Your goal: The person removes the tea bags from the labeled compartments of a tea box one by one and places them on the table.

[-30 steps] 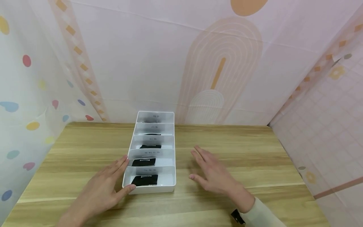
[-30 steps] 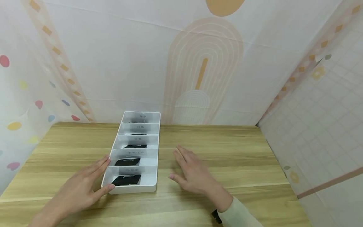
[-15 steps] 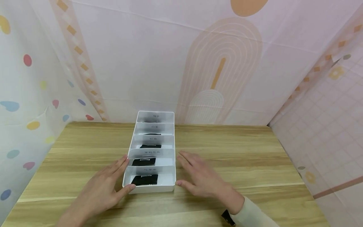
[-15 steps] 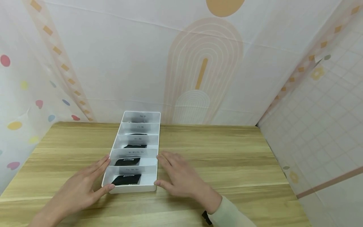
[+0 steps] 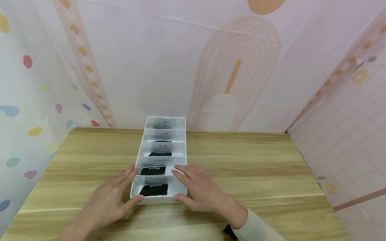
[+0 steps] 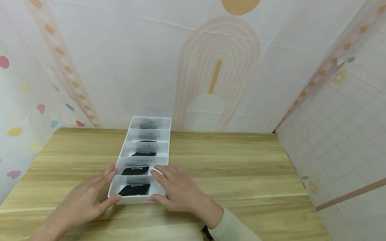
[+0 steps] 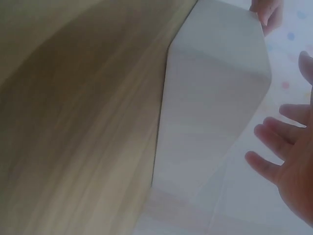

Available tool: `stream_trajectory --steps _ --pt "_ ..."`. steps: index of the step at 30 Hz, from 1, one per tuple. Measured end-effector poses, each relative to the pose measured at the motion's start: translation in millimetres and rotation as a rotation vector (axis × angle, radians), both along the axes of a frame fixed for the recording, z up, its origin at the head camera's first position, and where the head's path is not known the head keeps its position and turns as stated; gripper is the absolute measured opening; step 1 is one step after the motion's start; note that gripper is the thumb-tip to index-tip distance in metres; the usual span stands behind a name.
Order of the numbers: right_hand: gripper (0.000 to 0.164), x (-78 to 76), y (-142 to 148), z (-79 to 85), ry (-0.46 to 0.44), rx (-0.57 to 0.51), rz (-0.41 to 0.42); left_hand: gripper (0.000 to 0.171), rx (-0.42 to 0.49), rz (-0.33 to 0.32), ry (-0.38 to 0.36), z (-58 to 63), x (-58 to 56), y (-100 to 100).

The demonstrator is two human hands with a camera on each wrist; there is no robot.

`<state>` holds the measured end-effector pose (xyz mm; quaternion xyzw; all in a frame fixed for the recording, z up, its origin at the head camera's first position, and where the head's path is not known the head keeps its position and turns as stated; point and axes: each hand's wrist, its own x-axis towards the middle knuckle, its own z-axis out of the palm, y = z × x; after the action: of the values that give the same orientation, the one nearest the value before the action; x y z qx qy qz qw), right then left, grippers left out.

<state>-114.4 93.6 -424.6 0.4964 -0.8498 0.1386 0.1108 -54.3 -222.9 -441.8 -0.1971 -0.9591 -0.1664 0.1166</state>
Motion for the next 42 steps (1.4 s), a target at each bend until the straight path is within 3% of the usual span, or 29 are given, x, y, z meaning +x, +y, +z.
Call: stream_trajectory --steps 9,17,21,31,42 --pt "0.057 4.5 -22.6 -6.7 0.093 -0.051 0.104 0.084 0.002 -0.008 0.014 0.6 -0.2 -0.3" --pt "0.043 9.6 -36.1 -12.3 0.037 0.039 0.093 0.084 0.000 -0.008 0.010 1.0 -0.2 -0.7" --pt "0.037 11.4 -40.5 -17.0 0.065 0.076 0.077 0.084 -0.003 -0.011 0.016 0.3 0.2 -1.2" --pt "0.020 12.7 -43.9 -21.2 0.089 0.074 0.064 0.085 -0.002 -0.012 0.015 -0.2 -0.4 -0.9" --pt "0.015 13.5 -43.0 -21.9 0.056 0.049 0.094 0.085 0.003 -0.017 0.030 -0.7 -0.3 -0.4"
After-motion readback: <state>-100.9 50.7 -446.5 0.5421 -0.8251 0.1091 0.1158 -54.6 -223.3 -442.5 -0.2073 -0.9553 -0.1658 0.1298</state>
